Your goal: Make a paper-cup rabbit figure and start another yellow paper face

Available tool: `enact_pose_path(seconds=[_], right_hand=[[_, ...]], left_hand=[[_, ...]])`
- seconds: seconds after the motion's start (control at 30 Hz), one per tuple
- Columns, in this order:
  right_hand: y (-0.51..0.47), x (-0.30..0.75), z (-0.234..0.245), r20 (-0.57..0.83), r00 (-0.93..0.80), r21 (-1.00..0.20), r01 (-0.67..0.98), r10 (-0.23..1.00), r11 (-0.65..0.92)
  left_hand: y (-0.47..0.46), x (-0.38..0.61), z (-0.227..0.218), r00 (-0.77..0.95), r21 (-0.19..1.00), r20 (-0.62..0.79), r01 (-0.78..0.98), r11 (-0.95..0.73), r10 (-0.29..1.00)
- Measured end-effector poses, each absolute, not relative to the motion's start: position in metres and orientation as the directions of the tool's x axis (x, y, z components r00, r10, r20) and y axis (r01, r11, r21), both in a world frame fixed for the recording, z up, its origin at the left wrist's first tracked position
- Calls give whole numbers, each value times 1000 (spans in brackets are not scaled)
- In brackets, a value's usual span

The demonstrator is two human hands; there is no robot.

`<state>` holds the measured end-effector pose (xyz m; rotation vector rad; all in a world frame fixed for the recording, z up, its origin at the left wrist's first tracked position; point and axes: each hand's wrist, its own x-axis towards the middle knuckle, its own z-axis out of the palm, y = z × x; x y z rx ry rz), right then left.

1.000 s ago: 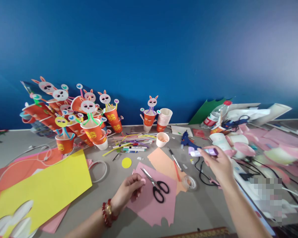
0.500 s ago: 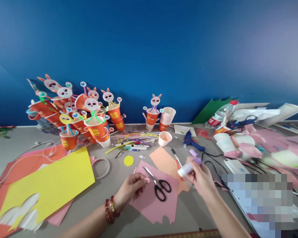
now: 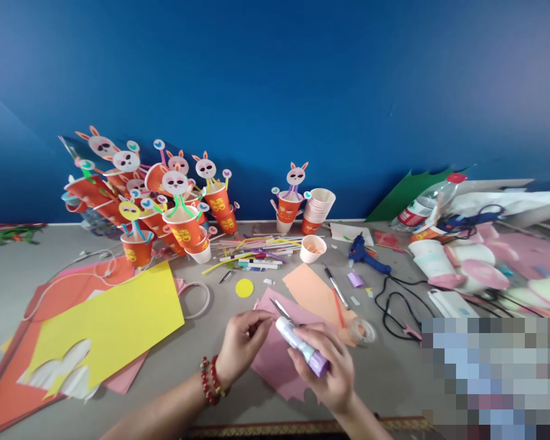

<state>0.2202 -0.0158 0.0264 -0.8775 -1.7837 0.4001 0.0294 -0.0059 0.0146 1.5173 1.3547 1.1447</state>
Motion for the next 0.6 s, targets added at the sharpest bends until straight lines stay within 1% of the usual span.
enact_pose_path(seconds=[0.1, 0.2, 0.37, 0.53, 0.6], right_hand=[[-17, 218, 25, 709, -162, -603, 365, 687, 709], [-19, 218, 24, 731, -148, -579, 382, 666, 720], [-21, 218, 21, 727, -130, -593, 376, 674, 712], [-21, 220, 15, 657, -147, -640, 409, 740, 650], [-20, 220, 13, 615, -160, -674, 401, 772, 620]], left_hand=[[-9, 28, 16, 43, 898, 315, 311, -312, 948], [-11, 29, 19, 74, 832, 444, 335, -442, 893], [-14, 26, 26, 144, 731, 558, 381, -566, 817], [-13, 20, 29, 249, 554, 671, 457, -696, 698], [-12, 18, 28, 273, 515, 693, 461, -723, 667]])
